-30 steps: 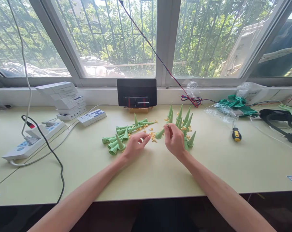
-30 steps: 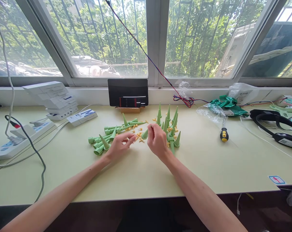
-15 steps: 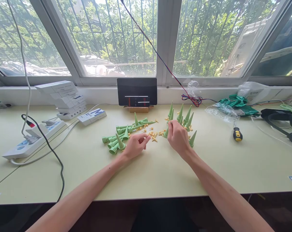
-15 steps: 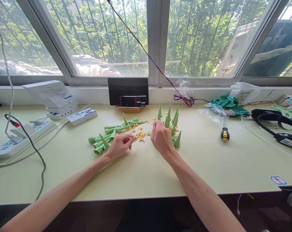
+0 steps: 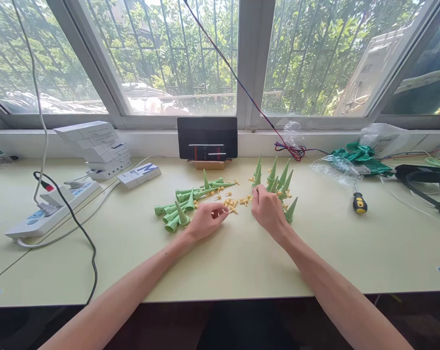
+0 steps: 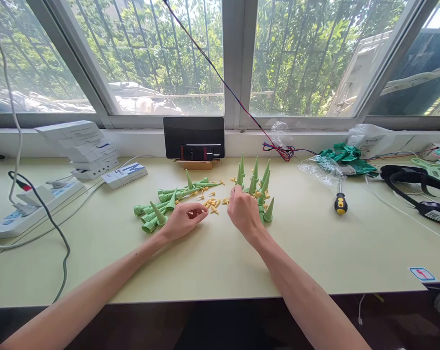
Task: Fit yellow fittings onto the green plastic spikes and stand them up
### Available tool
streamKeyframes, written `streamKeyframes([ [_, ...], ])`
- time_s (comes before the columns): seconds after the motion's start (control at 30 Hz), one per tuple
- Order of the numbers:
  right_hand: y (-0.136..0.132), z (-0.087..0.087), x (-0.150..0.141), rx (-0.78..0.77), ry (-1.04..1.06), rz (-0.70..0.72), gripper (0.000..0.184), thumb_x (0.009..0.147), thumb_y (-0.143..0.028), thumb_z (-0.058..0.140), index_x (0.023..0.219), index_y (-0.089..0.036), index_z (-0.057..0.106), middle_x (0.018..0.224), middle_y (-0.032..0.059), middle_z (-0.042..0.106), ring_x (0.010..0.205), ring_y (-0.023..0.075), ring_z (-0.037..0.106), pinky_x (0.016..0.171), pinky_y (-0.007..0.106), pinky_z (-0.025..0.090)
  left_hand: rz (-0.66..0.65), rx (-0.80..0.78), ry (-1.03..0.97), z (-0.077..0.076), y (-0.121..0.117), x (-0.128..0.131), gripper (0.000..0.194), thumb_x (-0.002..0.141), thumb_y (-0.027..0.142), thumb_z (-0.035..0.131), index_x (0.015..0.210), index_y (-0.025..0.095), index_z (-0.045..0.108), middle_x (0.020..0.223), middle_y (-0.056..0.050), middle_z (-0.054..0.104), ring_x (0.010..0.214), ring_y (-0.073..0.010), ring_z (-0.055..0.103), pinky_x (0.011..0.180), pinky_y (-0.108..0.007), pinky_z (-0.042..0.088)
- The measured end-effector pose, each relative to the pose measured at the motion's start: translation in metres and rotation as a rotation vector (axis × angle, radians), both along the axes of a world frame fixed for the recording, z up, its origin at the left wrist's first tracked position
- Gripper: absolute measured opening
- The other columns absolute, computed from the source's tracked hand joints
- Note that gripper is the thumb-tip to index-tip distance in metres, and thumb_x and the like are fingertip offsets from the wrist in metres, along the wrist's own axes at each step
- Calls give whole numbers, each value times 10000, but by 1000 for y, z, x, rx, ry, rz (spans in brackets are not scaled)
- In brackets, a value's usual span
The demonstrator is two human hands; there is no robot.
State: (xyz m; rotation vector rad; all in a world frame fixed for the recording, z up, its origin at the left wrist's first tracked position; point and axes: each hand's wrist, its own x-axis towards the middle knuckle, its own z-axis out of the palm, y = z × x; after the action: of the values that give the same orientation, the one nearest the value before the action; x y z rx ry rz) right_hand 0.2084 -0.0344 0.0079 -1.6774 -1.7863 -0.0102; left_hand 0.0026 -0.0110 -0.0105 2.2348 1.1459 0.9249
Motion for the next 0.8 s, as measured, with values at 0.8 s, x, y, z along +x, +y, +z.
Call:
streamKeyframes([
  [0.8,0,-3,1,33,34,-90,249,926,-193,372,1068,-140,569,509,-14,521,440,142,455,488,237,290,-103,10,-49,-2,2,0,190,869,168,527,879,189,715,877,-41,686,799,-145,627,676,-245,555],
])
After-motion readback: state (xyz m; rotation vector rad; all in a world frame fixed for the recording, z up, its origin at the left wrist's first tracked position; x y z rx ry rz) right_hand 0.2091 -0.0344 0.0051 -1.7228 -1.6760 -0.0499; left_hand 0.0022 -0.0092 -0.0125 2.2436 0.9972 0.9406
